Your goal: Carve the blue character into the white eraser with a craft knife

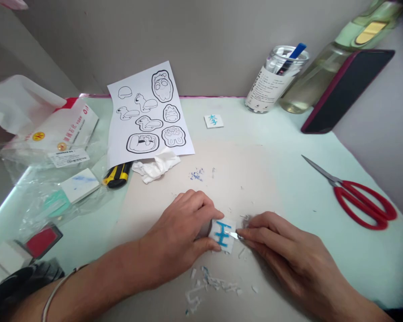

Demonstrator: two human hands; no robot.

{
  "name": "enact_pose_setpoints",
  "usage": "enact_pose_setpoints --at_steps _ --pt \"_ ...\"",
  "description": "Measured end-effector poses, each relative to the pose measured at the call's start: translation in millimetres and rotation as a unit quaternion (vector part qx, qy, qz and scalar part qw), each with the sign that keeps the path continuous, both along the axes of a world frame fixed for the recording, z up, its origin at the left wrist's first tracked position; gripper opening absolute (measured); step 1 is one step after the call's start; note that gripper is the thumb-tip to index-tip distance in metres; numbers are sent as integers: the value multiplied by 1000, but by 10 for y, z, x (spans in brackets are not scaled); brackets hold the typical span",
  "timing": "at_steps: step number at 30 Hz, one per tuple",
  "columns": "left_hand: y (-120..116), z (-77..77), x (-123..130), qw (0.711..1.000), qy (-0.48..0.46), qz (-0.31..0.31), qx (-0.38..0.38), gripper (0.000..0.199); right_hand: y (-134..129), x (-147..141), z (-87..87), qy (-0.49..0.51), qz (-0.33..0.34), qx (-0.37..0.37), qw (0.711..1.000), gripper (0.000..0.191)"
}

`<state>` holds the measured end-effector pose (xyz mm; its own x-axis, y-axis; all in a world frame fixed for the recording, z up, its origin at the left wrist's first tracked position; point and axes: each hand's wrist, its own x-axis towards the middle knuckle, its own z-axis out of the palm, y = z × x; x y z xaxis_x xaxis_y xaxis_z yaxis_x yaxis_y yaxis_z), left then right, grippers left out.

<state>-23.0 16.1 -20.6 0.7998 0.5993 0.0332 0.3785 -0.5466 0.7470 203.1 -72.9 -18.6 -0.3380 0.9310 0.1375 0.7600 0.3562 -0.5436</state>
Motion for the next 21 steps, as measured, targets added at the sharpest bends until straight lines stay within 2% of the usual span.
enact_pose_setpoints --at_steps 7,13,21 --pt "9 7 -8 1000 5 -2 0 32 13 45 -9 -30 -4 43 999 26" --pt "8 6 -14 1000 5 -2 -2 32 4 50 16 -31 13 31 999 25" --pt "-10 -7 -9 1000 -3 4 10 30 -33 -23 -13 -16 -7 45 999 24"
